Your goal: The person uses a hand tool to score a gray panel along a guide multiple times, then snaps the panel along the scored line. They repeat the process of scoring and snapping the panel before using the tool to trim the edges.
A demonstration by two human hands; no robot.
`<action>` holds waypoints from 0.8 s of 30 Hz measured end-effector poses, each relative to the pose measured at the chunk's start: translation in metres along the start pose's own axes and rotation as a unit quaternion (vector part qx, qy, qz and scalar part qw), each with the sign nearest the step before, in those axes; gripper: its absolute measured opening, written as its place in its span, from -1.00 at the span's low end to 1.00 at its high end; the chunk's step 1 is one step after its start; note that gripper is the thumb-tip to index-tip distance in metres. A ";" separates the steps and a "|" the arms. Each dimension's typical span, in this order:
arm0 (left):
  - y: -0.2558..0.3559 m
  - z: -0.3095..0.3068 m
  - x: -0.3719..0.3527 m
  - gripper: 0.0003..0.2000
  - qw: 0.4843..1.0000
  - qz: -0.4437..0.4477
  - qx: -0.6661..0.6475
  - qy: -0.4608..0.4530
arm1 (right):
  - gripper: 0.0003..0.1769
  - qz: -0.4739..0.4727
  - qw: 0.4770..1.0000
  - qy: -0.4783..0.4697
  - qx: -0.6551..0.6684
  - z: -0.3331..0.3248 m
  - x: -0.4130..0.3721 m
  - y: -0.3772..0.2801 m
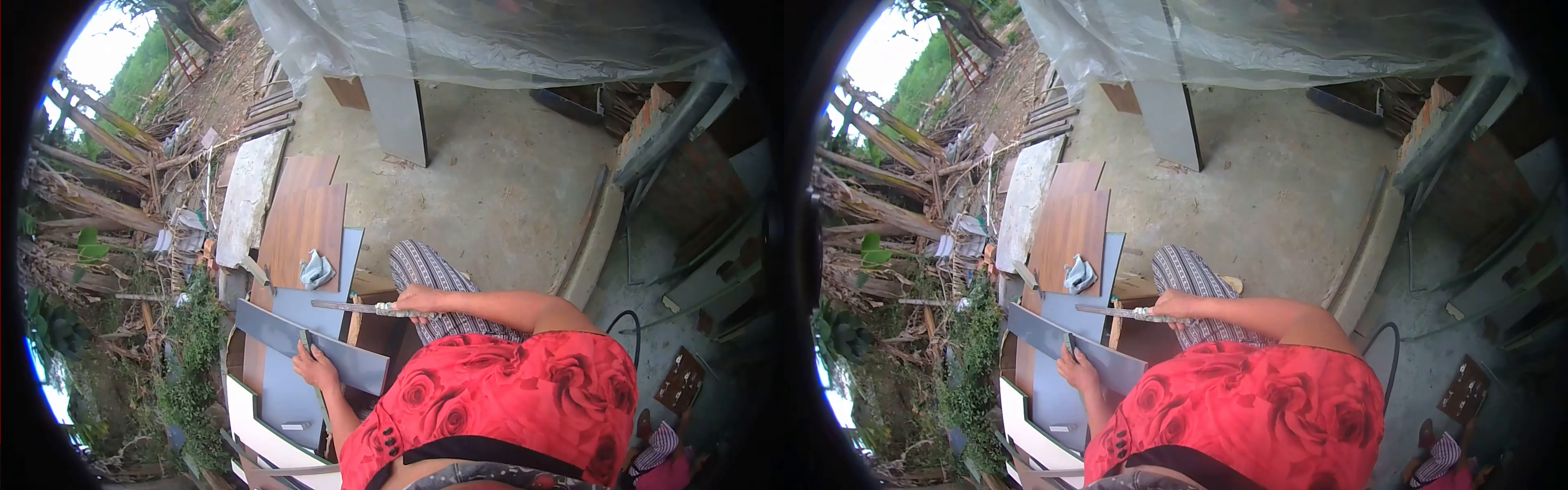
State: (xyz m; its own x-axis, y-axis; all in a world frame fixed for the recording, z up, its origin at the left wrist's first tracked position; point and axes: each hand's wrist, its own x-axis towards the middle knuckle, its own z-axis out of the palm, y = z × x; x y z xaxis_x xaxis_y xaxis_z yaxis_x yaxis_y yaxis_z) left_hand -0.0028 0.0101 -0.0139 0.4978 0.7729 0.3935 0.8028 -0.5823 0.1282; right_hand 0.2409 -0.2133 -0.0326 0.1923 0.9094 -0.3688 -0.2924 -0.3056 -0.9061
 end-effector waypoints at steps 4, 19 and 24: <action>0.003 -0.001 -0.001 -0.62 1.000 -0.006 0.004 0.007 | -0.64 0.012 1.000 -0.020 -0.013 0.000 0.005 0.004; 0.011 -0.012 0.003 -0.58 0.995 -0.085 -0.040 0.027 | -0.85 0.062 0.997 -0.055 -0.001 0.001 0.005 -0.005; 0.011 -0.013 0.007 -0.67 0.996 -0.089 -0.004 -0.015 | -0.79 0.066 0.995 -0.066 0.024 0.001 0.001 -0.006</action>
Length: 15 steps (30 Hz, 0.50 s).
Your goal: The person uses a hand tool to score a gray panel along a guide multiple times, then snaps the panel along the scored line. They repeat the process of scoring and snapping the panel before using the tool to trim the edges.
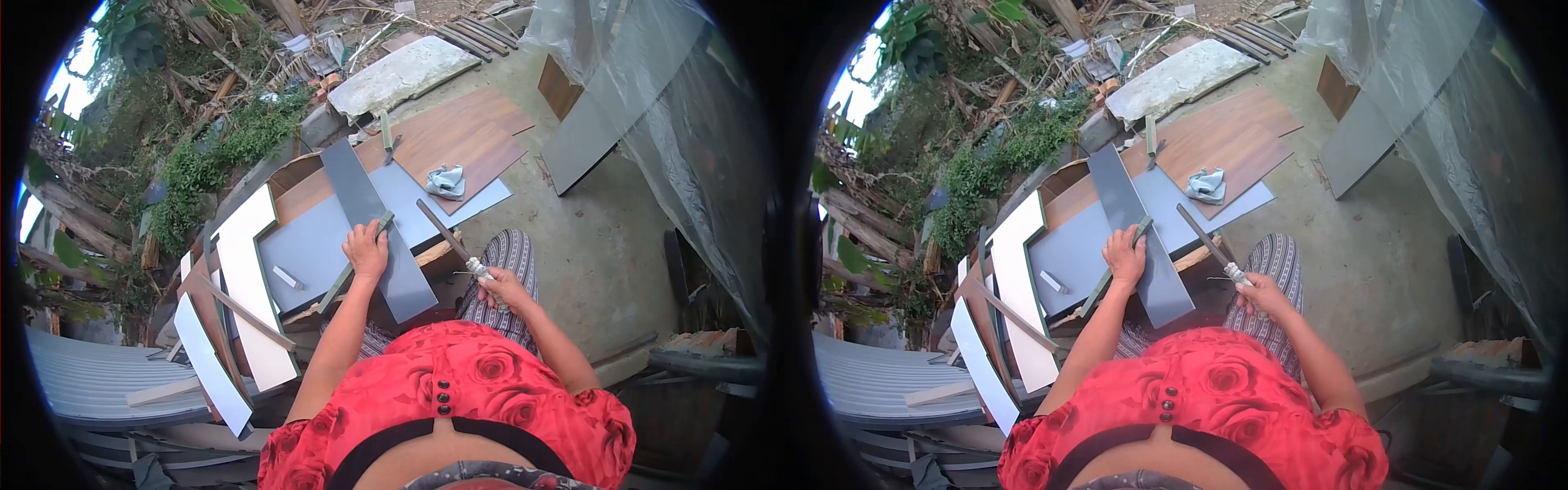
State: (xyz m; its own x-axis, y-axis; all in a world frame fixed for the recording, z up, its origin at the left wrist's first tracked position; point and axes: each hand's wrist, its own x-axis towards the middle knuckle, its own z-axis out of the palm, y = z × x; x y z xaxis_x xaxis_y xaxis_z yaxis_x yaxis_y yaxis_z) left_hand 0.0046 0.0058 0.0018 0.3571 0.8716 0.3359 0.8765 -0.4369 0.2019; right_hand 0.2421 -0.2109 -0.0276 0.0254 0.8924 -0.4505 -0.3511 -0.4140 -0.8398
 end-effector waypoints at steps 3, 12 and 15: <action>0.003 0.001 0.009 -0.68 1.000 0.015 -0.018 -0.017 | -0.72 0.007 1.000 0.013 0.021 0.006 0.000 -0.004; 0.004 0.014 0.019 -0.70 0.999 0.030 -0.019 0.016 | -0.81 0.033 0.999 0.011 0.024 0.017 0.021 -0.011; 0.005 0.011 0.019 -0.73 0.999 0.042 -0.020 0.018 | -0.73 -0.003 0.998 -0.046 0.035 0.031 0.013 -0.036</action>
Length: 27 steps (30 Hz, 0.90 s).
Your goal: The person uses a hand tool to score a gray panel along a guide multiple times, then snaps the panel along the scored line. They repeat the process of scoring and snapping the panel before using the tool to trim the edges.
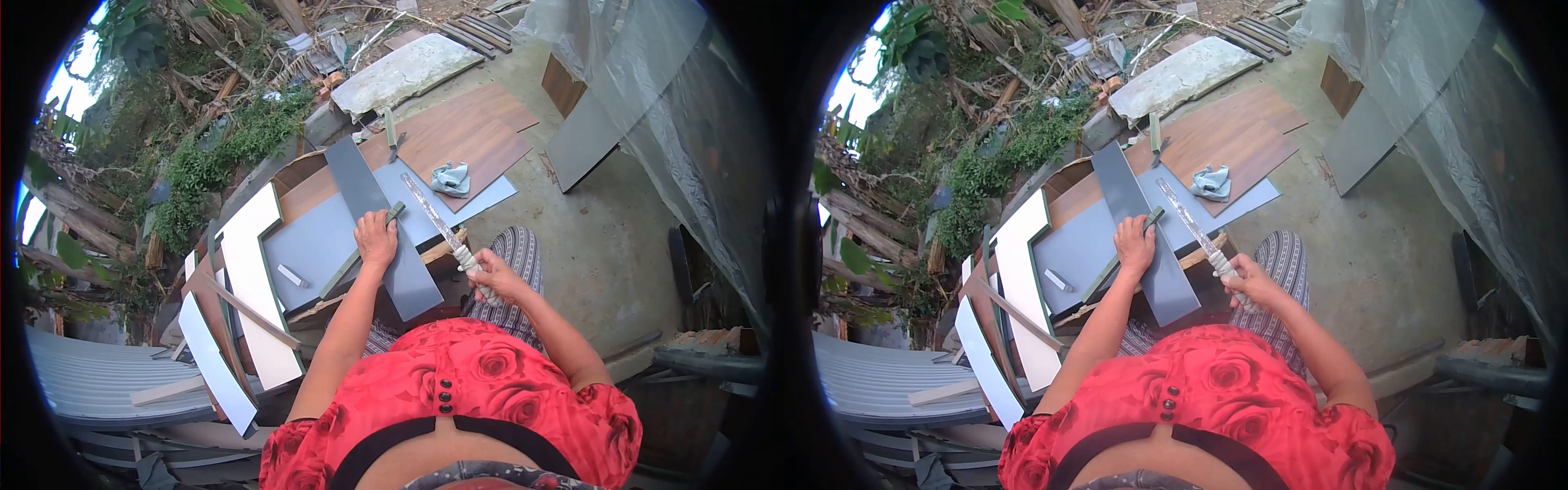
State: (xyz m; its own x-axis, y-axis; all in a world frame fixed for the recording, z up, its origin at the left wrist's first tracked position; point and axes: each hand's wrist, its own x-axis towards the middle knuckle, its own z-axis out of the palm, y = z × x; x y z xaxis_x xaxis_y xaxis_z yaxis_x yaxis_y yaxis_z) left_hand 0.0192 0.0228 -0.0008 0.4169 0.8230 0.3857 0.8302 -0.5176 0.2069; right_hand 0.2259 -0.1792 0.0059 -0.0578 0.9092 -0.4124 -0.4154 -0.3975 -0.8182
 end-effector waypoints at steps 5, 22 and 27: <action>0.002 0.000 -0.002 -0.73 1.000 0.005 0.000 0.001 | -0.64 -0.164 0.918 0.071 -0.354 0.015 0.025 -0.014; 0.003 -0.001 -0.001 -0.74 1.000 0.002 0.020 0.010 | -0.69 -0.223 0.802 0.114 -0.542 0.046 0.072 -0.007; 0.004 -0.003 0.000 -0.75 1.000 0.002 0.002 0.013 | -0.69 -0.164 0.779 0.109 -0.596 0.063 0.076 -0.016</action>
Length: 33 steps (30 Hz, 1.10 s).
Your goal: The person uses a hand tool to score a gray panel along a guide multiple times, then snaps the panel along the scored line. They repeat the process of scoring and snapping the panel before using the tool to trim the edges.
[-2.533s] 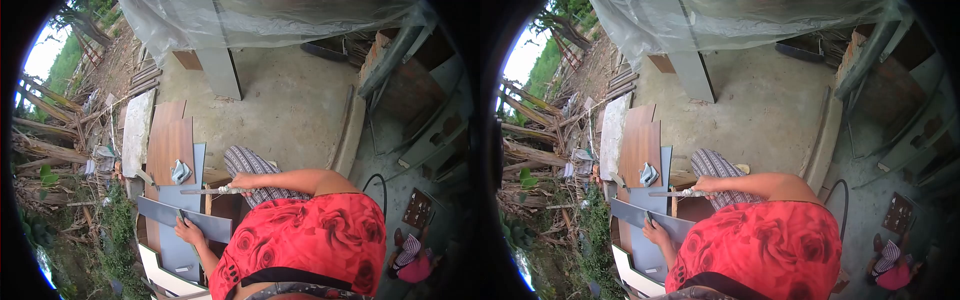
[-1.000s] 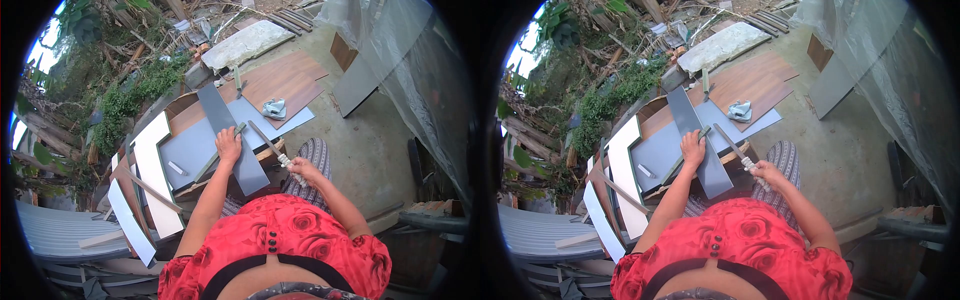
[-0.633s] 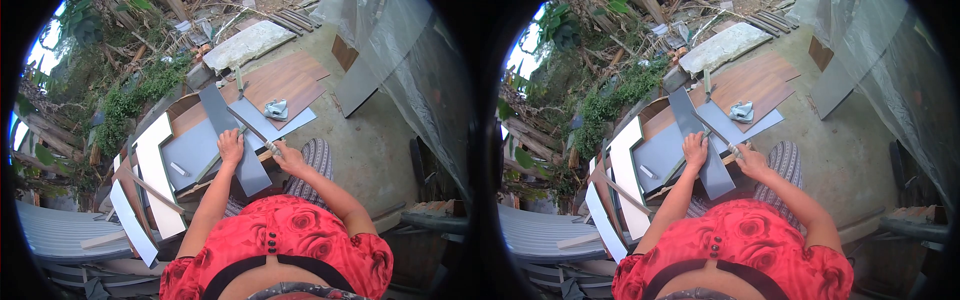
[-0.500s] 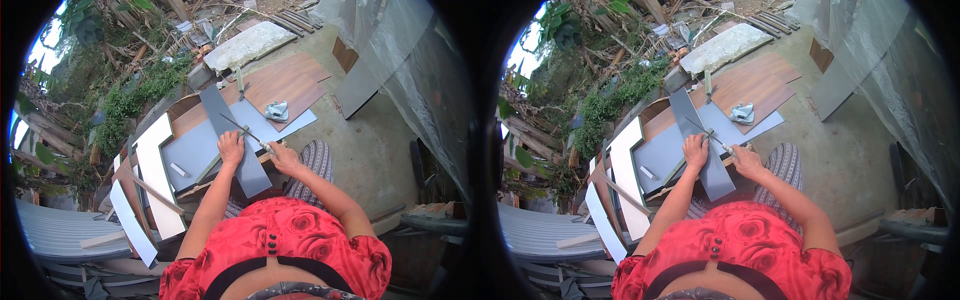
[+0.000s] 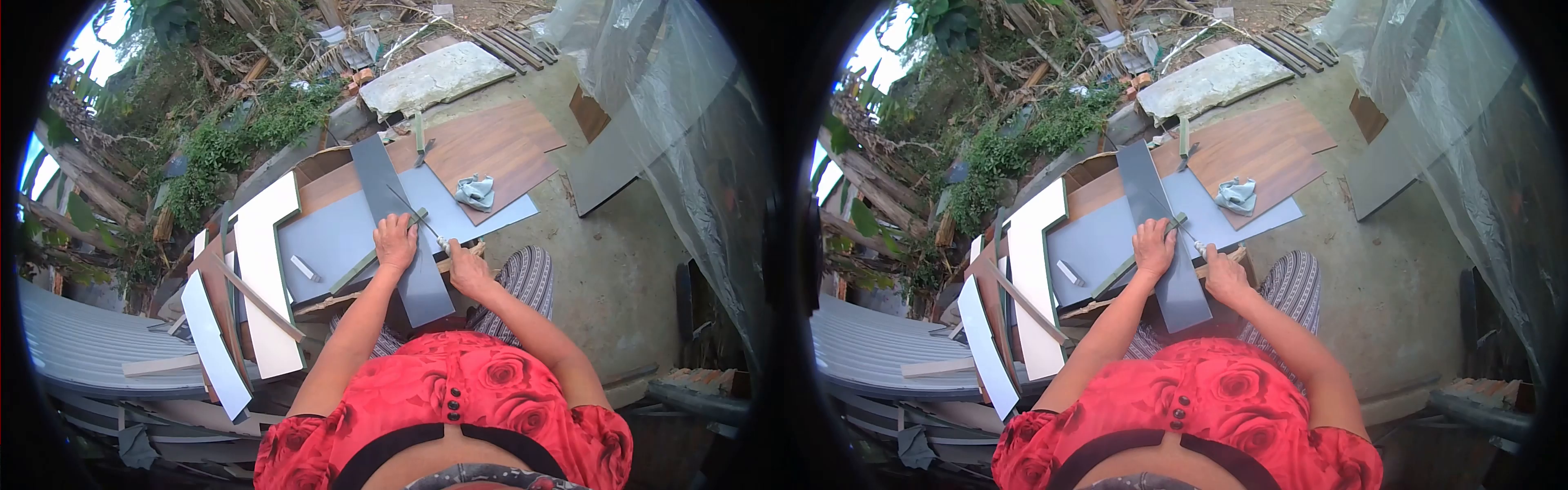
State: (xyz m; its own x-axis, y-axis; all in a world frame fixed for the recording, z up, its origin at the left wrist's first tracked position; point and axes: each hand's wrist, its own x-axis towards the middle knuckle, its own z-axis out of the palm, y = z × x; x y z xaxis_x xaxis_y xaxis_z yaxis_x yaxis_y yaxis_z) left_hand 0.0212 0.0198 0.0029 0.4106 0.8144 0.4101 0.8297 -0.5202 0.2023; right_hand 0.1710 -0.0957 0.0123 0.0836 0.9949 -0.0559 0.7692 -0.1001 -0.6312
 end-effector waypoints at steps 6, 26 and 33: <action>0.000 -0.001 0.001 -0.76 1.000 -0.005 -0.017 0.017 | -0.78 -0.003 1.000 -0.015 -0.027 0.011 0.012 0.001; -0.002 -0.001 0.002 -0.82 0.999 -0.033 -0.016 0.026 | -0.79 -0.022 0.998 0.007 -0.052 0.016 0.043 0.001; 0.000 -0.001 -0.001 -0.82 0.998 -0.054 -0.016 0.008 | -0.70 0.045 0.997 -0.040 -0.044 -0.010 -0.048 0.010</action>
State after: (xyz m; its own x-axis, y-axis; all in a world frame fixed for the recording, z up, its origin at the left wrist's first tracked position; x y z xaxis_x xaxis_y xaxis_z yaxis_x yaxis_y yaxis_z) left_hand 0.0203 0.0189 0.0039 0.3140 0.8620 0.3979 0.8557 -0.4385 0.2748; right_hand 0.1807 -0.1445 0.0166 0.1065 0.9791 -0.1735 0.8141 -0.1860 -0.5501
